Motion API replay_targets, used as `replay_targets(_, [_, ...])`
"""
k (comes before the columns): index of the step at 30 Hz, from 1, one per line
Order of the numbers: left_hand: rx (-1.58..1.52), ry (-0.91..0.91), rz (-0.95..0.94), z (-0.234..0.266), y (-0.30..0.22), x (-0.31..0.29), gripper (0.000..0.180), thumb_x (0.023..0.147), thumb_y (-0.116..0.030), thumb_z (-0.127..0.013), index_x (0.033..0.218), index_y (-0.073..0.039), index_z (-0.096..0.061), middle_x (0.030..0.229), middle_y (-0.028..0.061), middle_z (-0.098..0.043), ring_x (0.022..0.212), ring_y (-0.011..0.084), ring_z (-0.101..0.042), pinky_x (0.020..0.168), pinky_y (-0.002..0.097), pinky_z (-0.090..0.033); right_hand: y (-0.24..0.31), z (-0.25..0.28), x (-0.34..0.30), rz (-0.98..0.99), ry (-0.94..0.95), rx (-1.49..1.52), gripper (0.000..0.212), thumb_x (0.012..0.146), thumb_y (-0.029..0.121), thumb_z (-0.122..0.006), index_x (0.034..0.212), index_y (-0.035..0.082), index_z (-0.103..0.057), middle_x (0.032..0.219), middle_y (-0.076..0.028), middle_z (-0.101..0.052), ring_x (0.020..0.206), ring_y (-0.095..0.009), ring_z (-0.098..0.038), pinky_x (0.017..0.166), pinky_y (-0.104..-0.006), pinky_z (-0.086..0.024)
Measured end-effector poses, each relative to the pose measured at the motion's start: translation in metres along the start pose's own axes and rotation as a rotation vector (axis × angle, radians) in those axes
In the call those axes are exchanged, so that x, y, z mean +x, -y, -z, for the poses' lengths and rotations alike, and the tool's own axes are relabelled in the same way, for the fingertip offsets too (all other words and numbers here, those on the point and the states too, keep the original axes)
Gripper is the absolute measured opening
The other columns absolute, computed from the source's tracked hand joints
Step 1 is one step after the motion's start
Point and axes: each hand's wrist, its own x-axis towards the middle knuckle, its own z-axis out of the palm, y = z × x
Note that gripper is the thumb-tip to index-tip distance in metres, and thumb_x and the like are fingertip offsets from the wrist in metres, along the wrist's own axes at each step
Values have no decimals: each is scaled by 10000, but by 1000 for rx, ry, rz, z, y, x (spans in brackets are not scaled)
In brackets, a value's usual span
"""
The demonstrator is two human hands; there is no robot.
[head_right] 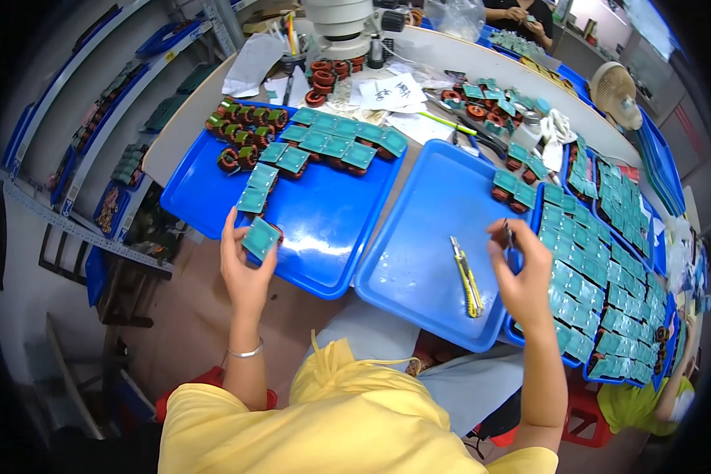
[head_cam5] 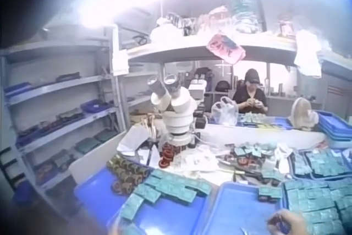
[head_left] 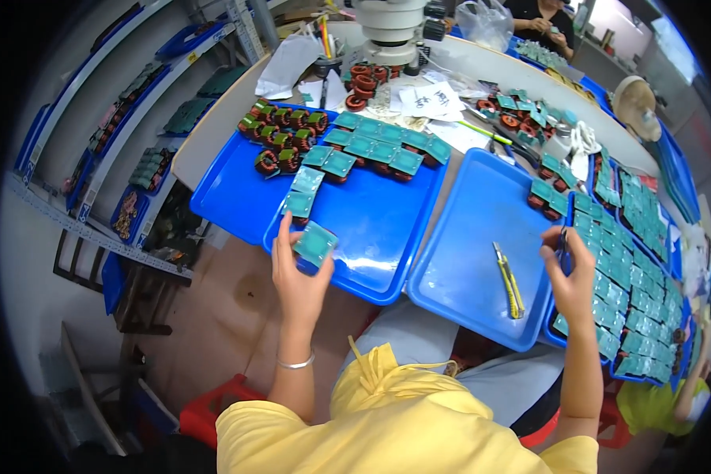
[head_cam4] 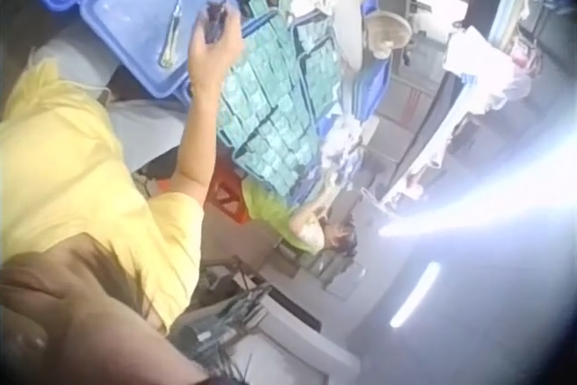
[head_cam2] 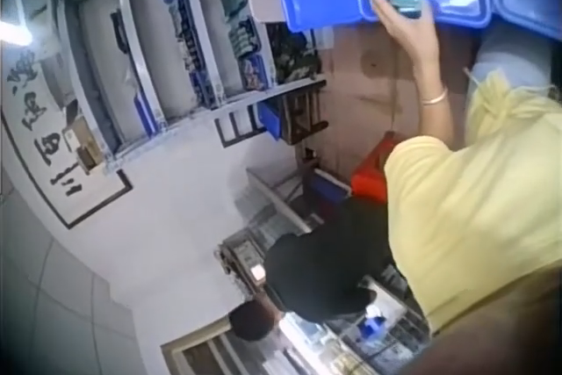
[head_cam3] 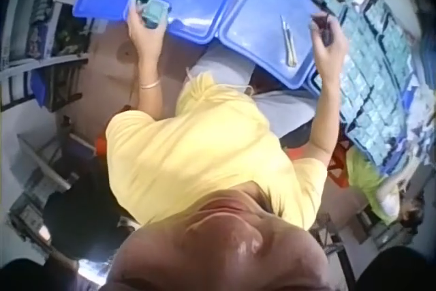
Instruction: Assembling electronic components by trimming wires on inductors and organizing them into trays.
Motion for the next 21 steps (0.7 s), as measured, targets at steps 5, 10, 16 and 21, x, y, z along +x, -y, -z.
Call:
replay_targets(5, [-1055, 421, 118, -9, -75, -20, 906, 676, 71, -684, 1394, -61, -148, 1066, 97, -511, 980, 178, -553, 847, 295, -460, 35, -2, -24, -26, 147, 279, 155, 703, 25, -582, 855, 5, -553, 837, -55, -536, 726, -114, -496, 663, -234, -394])
replay_targets(10, [-1477, 845, 317, -15, -126, -30, 947, 684, 39, -718, 1407, -72, -117, 1079, 118, -539, 999, 174, -552, 870, 298, -445, 35, 7, -38, -14, 262, 674, 271, 694, 36, -690, 881, 14, -494, 1014, -94, -557, 733, -104, -452, 687, -249, -407])
replay_targets(16, [-1655, 1190, 542, -27, -161, -43, 1028, 650, -149, -799, 1407, -35, -113, 1166, 208, -522, 1031, 226, -565, 874, 343, -452, 32, 33, -52, -69, 456, 748, 465, 599, 151, -808, 898, 54, -466, 1079, -228, -557, 771, -137, -485, 740, -281, -417])
replay_targets(21, [-1675, 1358, 579, -32, -160, -53, 1029, 641, -213, -817, 1395, -23, -144, 1249, 198, -463, 1081, 241, -537, 897, 351, -442, 40, 45, -65, 4, 338, 647, 525, 538, 153, -850, 851, 66, -437, 964, -195, -589, 812, -175, -531, 726, -272, -419])
